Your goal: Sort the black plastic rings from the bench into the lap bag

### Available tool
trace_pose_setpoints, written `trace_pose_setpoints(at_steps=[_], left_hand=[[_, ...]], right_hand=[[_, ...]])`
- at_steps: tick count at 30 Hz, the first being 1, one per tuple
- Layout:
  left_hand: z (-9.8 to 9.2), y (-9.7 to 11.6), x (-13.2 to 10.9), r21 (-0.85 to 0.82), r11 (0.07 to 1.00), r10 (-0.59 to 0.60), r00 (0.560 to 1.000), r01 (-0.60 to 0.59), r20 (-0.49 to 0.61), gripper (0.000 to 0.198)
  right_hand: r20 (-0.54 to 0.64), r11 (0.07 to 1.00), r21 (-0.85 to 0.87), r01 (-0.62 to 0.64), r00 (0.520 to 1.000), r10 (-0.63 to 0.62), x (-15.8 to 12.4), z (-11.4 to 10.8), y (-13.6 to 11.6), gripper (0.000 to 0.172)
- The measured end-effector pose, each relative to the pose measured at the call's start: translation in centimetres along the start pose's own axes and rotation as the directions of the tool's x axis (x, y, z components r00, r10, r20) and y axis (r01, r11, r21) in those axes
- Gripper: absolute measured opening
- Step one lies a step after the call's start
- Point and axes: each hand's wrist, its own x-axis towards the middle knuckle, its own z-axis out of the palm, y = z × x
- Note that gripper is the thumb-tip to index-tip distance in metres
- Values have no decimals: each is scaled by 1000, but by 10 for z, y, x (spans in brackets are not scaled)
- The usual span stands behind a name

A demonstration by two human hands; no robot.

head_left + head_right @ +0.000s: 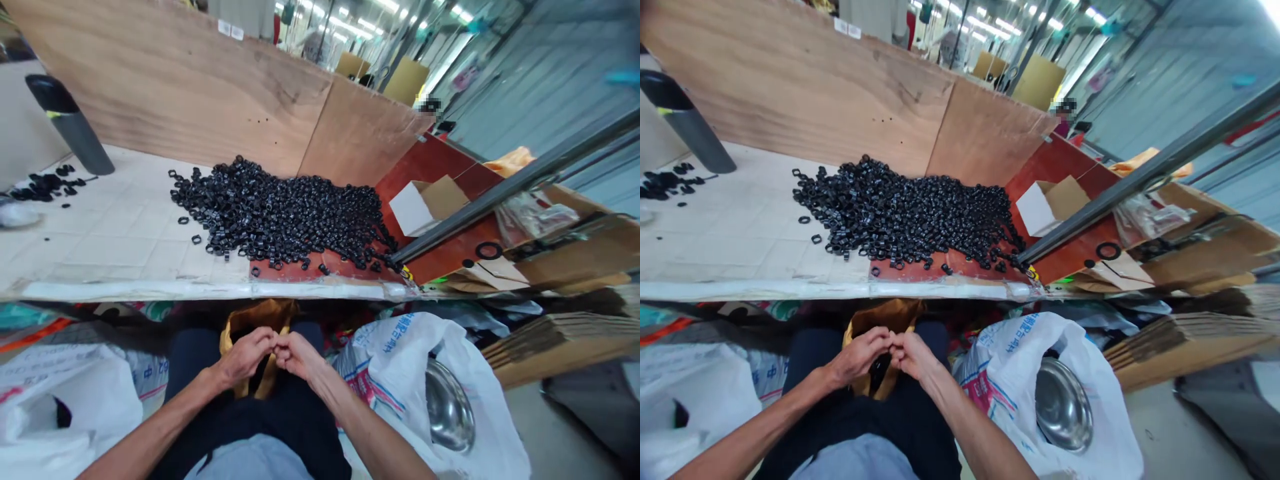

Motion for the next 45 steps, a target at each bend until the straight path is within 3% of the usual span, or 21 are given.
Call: trace_pose_setpoints(at_steps=[3,5,6,8,11,13,14,15,16,18,19,20,21,23,26,30,33,36,40,42,45], left_hand=[[10,7,4,-390,874,-331,943,290,-41,17],[16,9,5,-524,772,-467,880,359,-84,16],[18,9,3,-526,775,-472,875,351,-111,15],[20,7,-2,-421,861,-375,915,284,-150,13],[18,1,-16,-201,970,-150,986,134,-71,20],[14,-2,-22,-110,990,-88,996,88,5,24],[10,-2,-23,-68,994,-88,996,90,26,22],[5,-2,-22,-28,995,-98,995,99,32,20],[-1,0,-19,10,994,-111,994,111,19,17],[-17,2,-5,75,987,-138,987,144,-82,15],[-27,3,6,107,979,-155,975,173,-158,13],[-37,2,18,143,966,-178,955,215,-239,12],[-47,0,32,185,945,-206,928,271,-310,11],[-65,-7,61,287,873,-268,880,394,-393,15],[-79,-19,97,403,772,-366,862,492,-351,23],[-74,-31,118,435,734,-440,853,521,-280,18],[-68,-40,118,391,774,-402,864,497,-303,18],[-66,-49,113,340,834,-328,887,434,-326,21],[-66,-54,108,269,900,-242,905,344,-349,23],[-67,-55,107,229,923,-215,909,309,-358,23],[-69,-54,106,159,953,-189,914,259,-360,22]], right_hand=[[-17,914,-179,365,928,-373,-6,4,7,14],[11,819,-283,499,856,-517,-8,6,9,21],[10,826,-271,494,860,-511,-8,7,10,23],[-12,911,-157,382,921,-389,-4,6,14,25],[6,991,-39,131,991,-131,2,6,21,29],[-36,977,-151,148,987,-155,4,5,19,26],[-87,935,-262,238,960,-268,2,3,13,26],[-141,845,-404,351,888,-437,0,0,2,27],[-178,696,-561,448,756,-630,-3,-5,-14,30],[-123,310,-830,464,390,-913,-8,-24,-55,37],[-54,149,-911,384,248,-967,-9,-36,-79,38],[23,26,-957,288,165,-986,-7,-48,-102,41],[89,-59,-976,208,141,-986,-2,-61,-123,48],[150,-122,-982,144,203,-968,14,-80,-153,55],[230,-166,-961,223,304,-925,45,-85,-166,46],[300,-208,-921,328,260,-918,76,-57,-146,37],[303,-202,-905,374,233,-924,85,-31,-136,32],[235,-130,-906,403,225,-945,83,-17,-135,22],[93,2,-837,548,146,-985,57,-5,-126,22],[197,-11,-767,642,219,-956,43,4,-117,18],[387,17,-703,711,403,-829,34,19,-108,12]])
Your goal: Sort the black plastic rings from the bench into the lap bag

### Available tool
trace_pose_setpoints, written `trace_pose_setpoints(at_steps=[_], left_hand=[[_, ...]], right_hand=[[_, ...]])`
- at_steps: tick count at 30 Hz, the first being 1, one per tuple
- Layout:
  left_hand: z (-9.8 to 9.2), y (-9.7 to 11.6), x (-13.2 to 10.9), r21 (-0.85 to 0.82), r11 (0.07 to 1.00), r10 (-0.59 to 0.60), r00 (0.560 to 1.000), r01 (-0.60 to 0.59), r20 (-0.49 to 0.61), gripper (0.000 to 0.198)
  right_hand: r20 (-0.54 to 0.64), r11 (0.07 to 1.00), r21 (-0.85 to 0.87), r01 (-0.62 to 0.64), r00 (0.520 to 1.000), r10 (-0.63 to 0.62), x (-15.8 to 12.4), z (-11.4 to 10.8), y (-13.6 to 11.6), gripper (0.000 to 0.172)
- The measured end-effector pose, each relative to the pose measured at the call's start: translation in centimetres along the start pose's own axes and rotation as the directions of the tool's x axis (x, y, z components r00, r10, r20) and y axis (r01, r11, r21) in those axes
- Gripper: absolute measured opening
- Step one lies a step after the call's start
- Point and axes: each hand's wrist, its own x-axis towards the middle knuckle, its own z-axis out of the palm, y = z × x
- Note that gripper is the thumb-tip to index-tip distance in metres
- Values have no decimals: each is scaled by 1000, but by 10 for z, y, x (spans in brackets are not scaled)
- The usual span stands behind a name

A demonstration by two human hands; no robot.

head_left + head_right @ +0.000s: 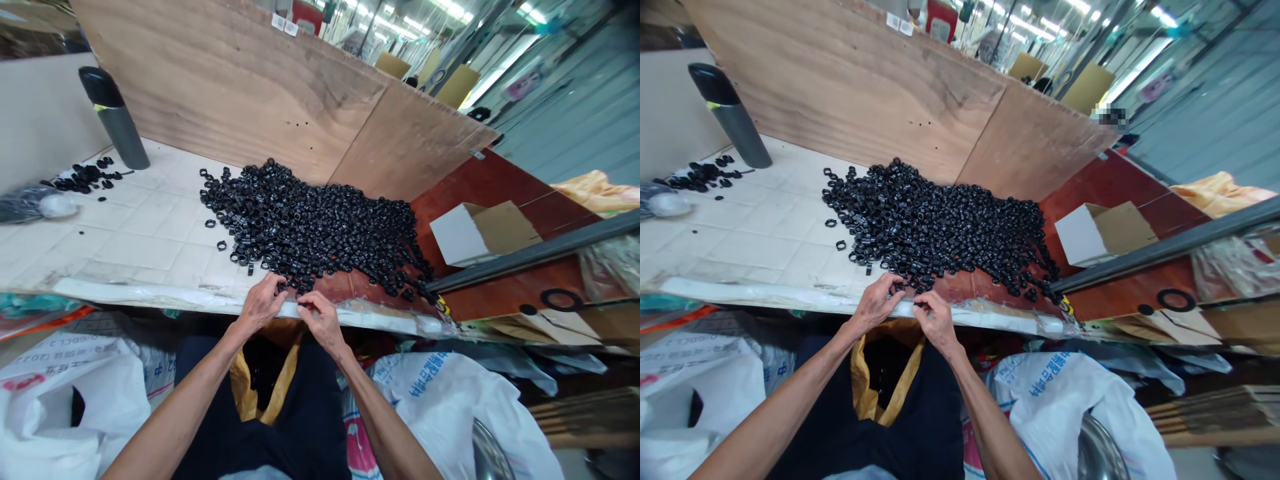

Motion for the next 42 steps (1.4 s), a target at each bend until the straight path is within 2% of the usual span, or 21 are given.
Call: trace_pose_setpoints(at_steps=[1,3,5,7,9,15,18,23,26,28,30,33,35,42], left_hand=[[-1,0,0,-29,1000,3,1000,-3,0,22],[-3,0,0,-86,996,4,1000,-4,-6,23],[-5,0,1,-133,991,-2,1000,-1,-21,25],[-6,0,1,-173,985,-10,999,2,-43,25],[-7,0,1,-208,978,-17,999,7,-49,26],[-11,0,1,-302,953,-21,999,9,-35,25],[-14,3,1,-372,928,-35,999,24,-25,22],[-15,4,2,-501,861,-153,983,83,-100,19],[-12,3,2,-571,809,-215,974,137,-70,23],[-12,3,2,-588,792,-227,973,162,-37,30],[-12,3,3,-548,823,-197,980,149,-30,36],[-15,3,3,-442,894,-98,995,76,-26,31],[-16,3,3,-420,905,-74,997,62,-12,27],[-13,3,1,-523,836,-164,985,166,52,24]], right_hand=[[30,999,13,-31,999,31,2,3,-2,12],[2,986,77,-147,989,147,11,8,0,15],[-43,933,247,-260,959,279,21,10,4,24],[-40,857,421,-297,938,345,27,11,8,33],[-41,821,497,-280,938,345,28,11,8,34],[-70,777,580,-242,936,344,25,23,1,38],[-49,769,602,-213,952,302,25,29,-2,33],[6,714,664,-222,956,293,24,39,-8,36],[23,697,668,-259,944,329,25,44,-9,37],[-1,702,666,-252,941,339,27,47,-8,36],[-44,722,652,-233,938,343,28,49,-5,34],[-77,756,615,-225,937,341,28,47,-2,32],[-70,763,604,-231,938,339,28,45,0,33],[-67,832,513,-213,956,286,29,43,2,30]])
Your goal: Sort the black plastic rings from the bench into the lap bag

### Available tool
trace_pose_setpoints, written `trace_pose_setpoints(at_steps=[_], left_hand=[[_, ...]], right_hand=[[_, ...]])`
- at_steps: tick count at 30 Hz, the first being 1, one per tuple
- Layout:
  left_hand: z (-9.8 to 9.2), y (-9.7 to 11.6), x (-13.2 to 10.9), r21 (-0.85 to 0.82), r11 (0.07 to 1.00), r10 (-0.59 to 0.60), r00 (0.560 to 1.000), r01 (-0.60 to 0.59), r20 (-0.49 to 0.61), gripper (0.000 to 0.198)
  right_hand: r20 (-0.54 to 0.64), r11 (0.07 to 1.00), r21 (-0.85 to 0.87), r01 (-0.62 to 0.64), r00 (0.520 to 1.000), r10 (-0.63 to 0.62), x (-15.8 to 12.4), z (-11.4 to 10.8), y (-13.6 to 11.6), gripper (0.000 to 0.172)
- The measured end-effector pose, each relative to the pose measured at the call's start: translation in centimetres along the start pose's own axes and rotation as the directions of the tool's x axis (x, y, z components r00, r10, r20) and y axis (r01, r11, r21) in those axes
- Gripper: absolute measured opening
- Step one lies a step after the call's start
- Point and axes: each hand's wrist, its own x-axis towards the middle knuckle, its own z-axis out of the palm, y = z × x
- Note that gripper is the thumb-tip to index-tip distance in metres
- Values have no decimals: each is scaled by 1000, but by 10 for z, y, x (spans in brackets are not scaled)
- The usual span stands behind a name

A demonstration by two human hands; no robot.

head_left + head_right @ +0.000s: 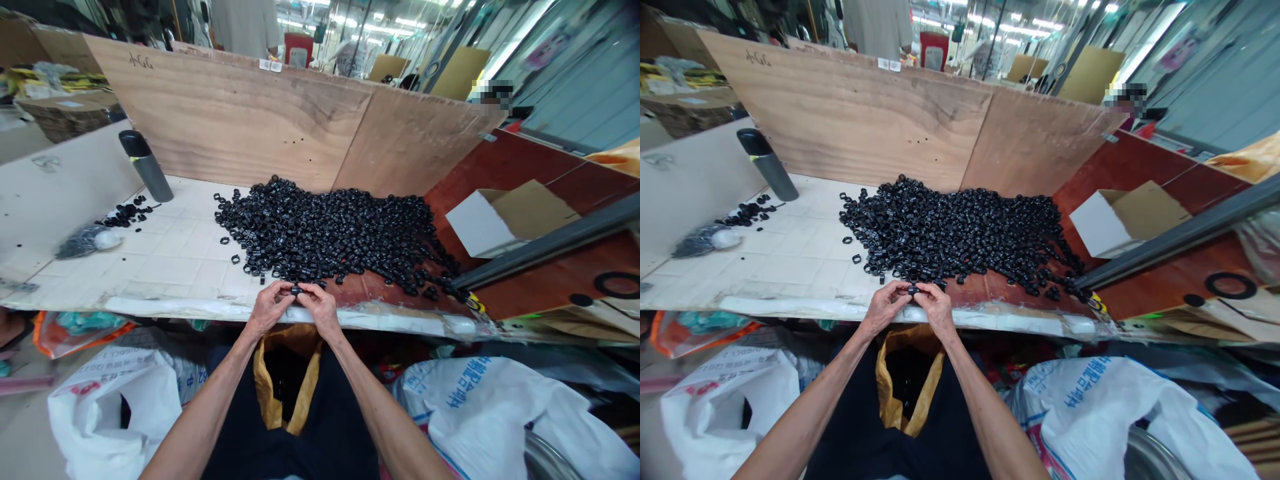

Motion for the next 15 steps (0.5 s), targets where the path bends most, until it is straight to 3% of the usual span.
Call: trace_pose_setpoints(at_steps=[5,8,11,15], left_hand=[[0,2,0,-56,998,-3,1000,5,22,24],[0,-2,0,-52,999,-5,1000,6,20,24],[0,-6,0,-48,999,-12,1000,12,2,24],[2,-8,0,-73,997,-33,999,33,-3,23]], right_hand=[[13,998,-48,-41,999,42,0,3,0,30],[6,968,-246,51,999,-51,-1,6,-4,27],[-7,903,-403,149,986,-166,-1,11,-7,42],[-93,960,-270,78,990,-107,-3,16,-4,30]])
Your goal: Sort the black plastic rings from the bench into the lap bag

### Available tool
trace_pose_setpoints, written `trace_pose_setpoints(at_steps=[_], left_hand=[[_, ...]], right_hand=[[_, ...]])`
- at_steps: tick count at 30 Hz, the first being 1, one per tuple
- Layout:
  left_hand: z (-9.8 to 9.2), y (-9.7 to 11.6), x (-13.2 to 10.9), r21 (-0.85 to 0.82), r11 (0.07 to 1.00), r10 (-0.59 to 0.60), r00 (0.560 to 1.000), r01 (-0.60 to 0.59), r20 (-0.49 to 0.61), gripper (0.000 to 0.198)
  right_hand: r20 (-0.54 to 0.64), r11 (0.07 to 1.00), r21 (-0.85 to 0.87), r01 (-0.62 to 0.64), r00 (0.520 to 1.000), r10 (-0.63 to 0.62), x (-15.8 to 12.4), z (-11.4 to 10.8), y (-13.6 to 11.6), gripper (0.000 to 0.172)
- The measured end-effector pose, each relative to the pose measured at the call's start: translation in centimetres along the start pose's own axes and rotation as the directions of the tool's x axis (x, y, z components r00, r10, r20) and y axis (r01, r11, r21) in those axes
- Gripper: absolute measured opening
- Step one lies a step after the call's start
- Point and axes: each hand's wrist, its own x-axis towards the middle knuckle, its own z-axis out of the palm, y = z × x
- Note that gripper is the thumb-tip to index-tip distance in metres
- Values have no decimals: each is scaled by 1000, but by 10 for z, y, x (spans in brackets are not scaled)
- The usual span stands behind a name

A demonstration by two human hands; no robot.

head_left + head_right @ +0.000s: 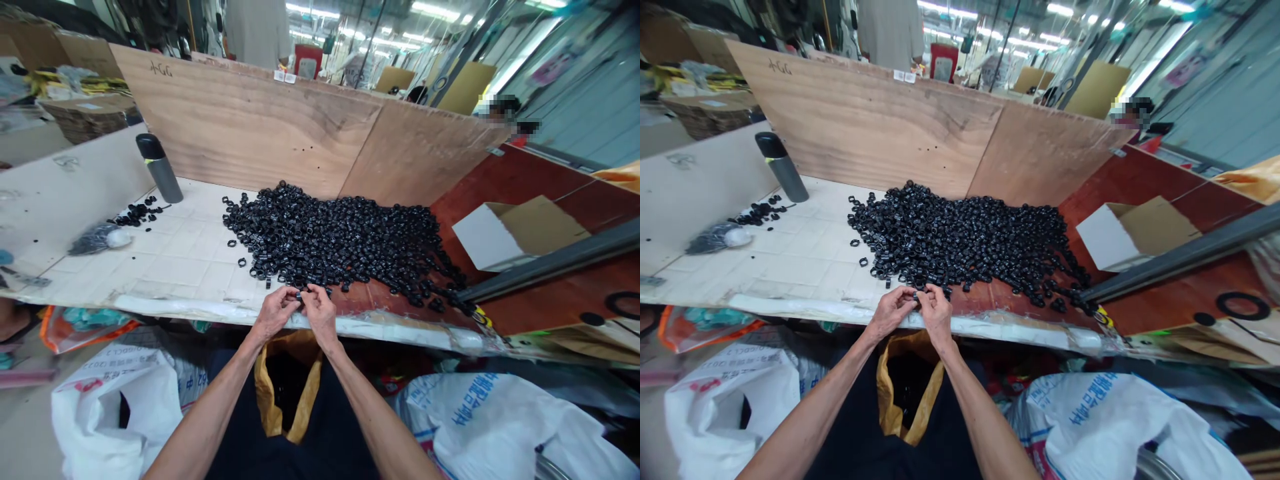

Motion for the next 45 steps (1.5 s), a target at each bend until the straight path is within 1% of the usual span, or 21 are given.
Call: trace_pose_setpoints(at_steps=[1,3,5,7,10,13,14,16,18,21,23,26,28,30,32,35,37,39,41,43,45], left_hand=[[0,0,0,-11,1000,-4,1000,4,4,23],[1,2,-1,-26,1000,-5,1000,5,14,23],[1,3,-2,-18,1000,3,1000,-3,21,22],[0,5,-2,9,1000,17,1000,-18,23,20],[-2,6,-2,23,999,35,999,-35,25,19],[-2,5,-2,20,999,36,999,-36,18,19],[-2,5,-2,16,999,32,999,-32,18,20],[-1,5,-2,3,1000,20,1000,-20,19,20],[-1,6,-2,0,1000,13,1000,-13,13,20],[0,6,-2,15,1000,13,1000,-13,-4,20],[0,5,-2,11,1000,15,1000,-15,-7,21],[0,5,-1,-14,1000,21,1000,-21,-8,21],[0,5,-2,-27,999,24,1000,-24,-7,20],[0,5,-2,-28,999,26,1000,-27,-4,20],[0,5,-3,-26,999,30,1000,-30,-4,20],[0,5,-3,-26,999,33,999,-33,1,20],[0,4,-3,-36,999,31,999,-31,13,20],[-1,3,-3,-39,999,32,999,-31,18,19],[-1,3,-2,-20,999,32,999,-32,7,19],[-1,5,-4,5,1000,30,999,-30,-11,20],[0,7,-7,15,1000,27,999,-27,-21,20]], right_hand=[[20,999,52,-9,1000,8,-1,0,2,31],[89,993,114,16,996,-27,-3,-3,7,32],[150,991,124,43,987,-62,-3,-8,9,30],[172,995,94,26,984,-42,-2,-11,9,28],[145,999,-25,21,989,-17,2,-10,4,27],[79,991,-131,29,997,-19,4,-3,-2,43],[43,992,-124,15,999,-10,4,0,-2,43],[-13,999,-41,-27,1000,27,3,3,-2,36],[-10,999,43,-25,1000,25,0,3,1,36],[92,996,75,54,994,-61,-5,-2,6,33],[143,992,101,70,986,-84,-6,-6,9,30],[146,981,192,29,988,-58,-5,-8,11,25],[127,966,258,-18,992,-16,-4,-7,12,27],[106,956,285,-67,994,38,-2,-6,12,29],[90,963,261,-68,995,46,-1,-6,10,27],[95,978,211,9,995,-30,-1,-7,7,22],[105,981,188,43,992,-64,-1,-7,5,23],[108,987,150,55,992,-72,0,-7,4,25],[102,996,64,69,992,-75,2,-7,2,26],[107,992,-64,106,989,-98,3,-8,-1,27],[132,972,-177,157,982,-134,3,-9,-3,34]])
